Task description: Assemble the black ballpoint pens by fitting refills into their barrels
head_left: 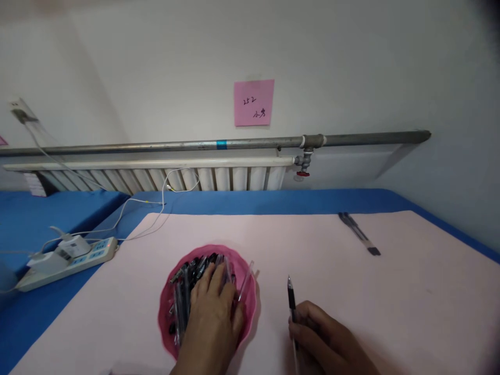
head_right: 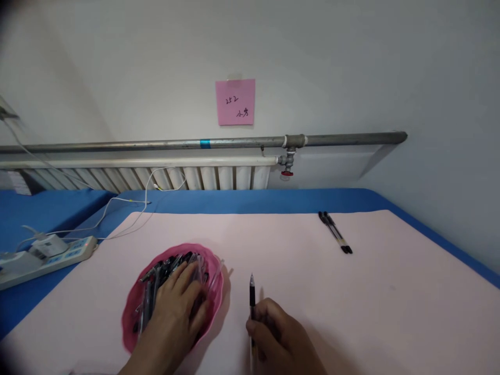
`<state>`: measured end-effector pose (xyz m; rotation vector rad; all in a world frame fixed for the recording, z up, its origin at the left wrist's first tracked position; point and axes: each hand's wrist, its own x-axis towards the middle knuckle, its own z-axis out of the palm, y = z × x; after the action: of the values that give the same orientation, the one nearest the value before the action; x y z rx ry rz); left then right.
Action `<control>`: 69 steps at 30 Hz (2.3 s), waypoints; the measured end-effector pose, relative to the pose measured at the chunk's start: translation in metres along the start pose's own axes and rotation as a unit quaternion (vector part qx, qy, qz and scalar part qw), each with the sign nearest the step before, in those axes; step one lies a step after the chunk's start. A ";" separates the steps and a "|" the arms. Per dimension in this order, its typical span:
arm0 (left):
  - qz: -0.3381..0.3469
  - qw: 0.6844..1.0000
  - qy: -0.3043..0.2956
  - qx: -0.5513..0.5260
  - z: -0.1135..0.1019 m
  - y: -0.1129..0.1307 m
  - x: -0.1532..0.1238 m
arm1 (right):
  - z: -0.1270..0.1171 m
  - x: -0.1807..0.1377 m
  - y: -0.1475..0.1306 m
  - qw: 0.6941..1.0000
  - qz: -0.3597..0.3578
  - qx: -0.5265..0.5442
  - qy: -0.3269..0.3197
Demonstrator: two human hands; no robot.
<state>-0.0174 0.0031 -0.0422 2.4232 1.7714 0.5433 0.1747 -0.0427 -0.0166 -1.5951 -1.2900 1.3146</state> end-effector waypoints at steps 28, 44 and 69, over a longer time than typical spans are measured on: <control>0.005 0.998 0.053 0.038 0.010 -0.011 -0.010 | 0.001 0.001 0.006 0.999 0.004 0.038 0.002; -0.045 0.997 0.006 0.058 0.005 0.002 -0.008 | 0.002 0.002 0.006 1.000 -0.005 0.015 0.004; -0.030 0.999 0.021 0.014 -0.007 0.006 0.005 | 0.008 0.012 0.020 0.994 -0.101 0.042 -0.002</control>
<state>-0.0132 0.0049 -0.0329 2.3839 1.8741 0.5716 0.1721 -0.0373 -0.0407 -1.3677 -1.3420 1.2298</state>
